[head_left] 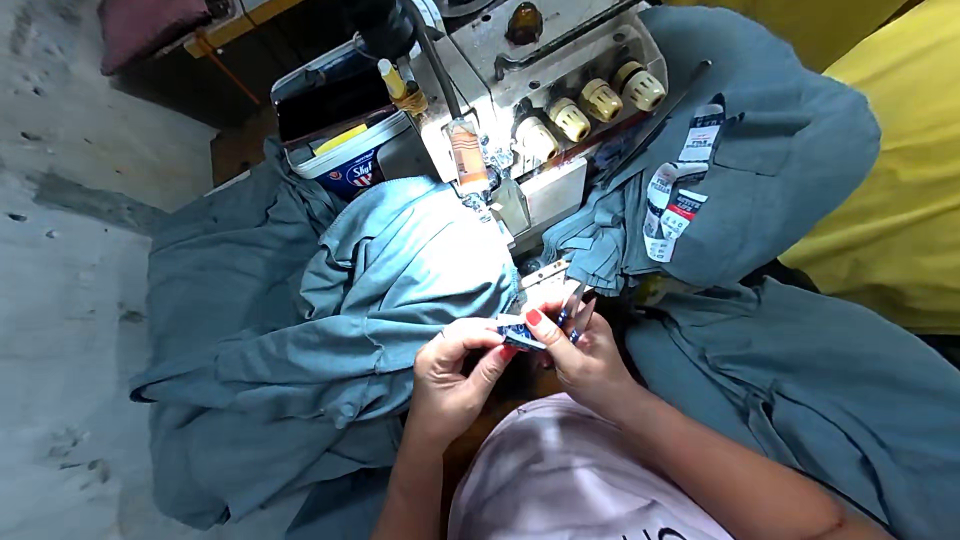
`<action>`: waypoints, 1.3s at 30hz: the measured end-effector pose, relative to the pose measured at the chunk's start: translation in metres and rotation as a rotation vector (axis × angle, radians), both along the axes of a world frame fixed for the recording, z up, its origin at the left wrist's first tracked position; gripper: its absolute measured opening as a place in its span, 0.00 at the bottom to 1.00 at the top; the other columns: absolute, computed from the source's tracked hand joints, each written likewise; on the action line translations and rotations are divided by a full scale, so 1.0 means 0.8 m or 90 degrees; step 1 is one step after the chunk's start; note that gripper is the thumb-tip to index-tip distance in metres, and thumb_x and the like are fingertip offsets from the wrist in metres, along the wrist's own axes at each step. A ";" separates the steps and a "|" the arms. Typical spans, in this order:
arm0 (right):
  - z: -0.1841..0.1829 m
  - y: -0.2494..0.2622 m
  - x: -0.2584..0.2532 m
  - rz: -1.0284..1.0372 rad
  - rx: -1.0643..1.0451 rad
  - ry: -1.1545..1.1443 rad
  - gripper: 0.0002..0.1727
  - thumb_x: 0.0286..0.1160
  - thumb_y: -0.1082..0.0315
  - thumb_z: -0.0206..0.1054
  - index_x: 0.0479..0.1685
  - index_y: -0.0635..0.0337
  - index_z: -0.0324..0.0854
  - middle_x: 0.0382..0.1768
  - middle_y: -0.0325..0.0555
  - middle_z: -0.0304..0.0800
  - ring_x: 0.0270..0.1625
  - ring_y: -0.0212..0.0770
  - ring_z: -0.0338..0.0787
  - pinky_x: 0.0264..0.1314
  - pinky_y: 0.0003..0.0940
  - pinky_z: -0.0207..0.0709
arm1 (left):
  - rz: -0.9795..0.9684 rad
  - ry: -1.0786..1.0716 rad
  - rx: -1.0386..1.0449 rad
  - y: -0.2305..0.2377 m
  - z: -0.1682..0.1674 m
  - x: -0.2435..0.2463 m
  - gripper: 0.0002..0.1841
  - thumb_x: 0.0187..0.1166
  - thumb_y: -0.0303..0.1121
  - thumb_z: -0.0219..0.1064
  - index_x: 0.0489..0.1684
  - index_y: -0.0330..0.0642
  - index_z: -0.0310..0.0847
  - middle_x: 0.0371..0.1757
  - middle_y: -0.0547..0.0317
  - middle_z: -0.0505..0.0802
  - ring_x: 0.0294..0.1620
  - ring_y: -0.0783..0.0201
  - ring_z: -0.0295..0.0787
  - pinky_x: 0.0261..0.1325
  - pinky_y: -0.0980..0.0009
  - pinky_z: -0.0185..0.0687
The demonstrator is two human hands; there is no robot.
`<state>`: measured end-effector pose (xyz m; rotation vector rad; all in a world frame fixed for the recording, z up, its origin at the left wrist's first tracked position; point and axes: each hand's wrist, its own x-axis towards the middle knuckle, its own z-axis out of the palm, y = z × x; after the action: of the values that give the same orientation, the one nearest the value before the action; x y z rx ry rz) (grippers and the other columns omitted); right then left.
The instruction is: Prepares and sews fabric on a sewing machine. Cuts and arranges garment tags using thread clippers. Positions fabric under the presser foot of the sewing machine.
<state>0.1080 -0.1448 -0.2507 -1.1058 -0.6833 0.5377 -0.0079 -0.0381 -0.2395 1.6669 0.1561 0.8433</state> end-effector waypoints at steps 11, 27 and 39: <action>-0.008 -0.010 0.024 0.115 -0.027 -0.102 0.10 0.85 0.65 0.60 0.46 0.61 0.85 0.33 0.20 0.83 0.30 0.07 0.73 0.33 0.06 0.69 | 0.049 0.098 0.047 0.004 0.018 0.000 0.08 0.67 0.15 0.70 0.42 0.27 0.86 0.41 0.67 0.96 0.42 0.84 0.91 0.49 0.85 0.88; -0.012 -0.005 0.011 0.000 -0.038 -0.111 0.02 0.75 0.74 0.67 0.38 0.61 0.85 0.33 0.23 0.88 0.33 0.09 0.80 0.36 0.07 0.74 | 0.158 0.077 -0.104 -0.019 0.011 0.015 0.17 0.67 0.13 0.71 0.52 0.35 0.76 0.38 0.71 0.98 0.39 0.78 0.94 0.46 0.79 0.91; -0.048 0.045 0.049 -0.128 -0.061 -0.200 0.05 0.75 0.73 0.67 0.44 0.65 0.78 0.39 0.38 0.86 0.34 0.18 0.81 0.39 0.13 0.77 | 0.193 0.199 0.069 0.056 0.045 0.020 0.23 0.65 0.18 0.76 0.57 0.38 0.72 0.34 0.70 0.94 0.32 0.80 0.91 0.39 0.79 0.90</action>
<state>0.1471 -0.1090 -0.2888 -1.3485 -0.8120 0.2272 0.0085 0.0069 -0.2036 1.8993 0.6000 0.8196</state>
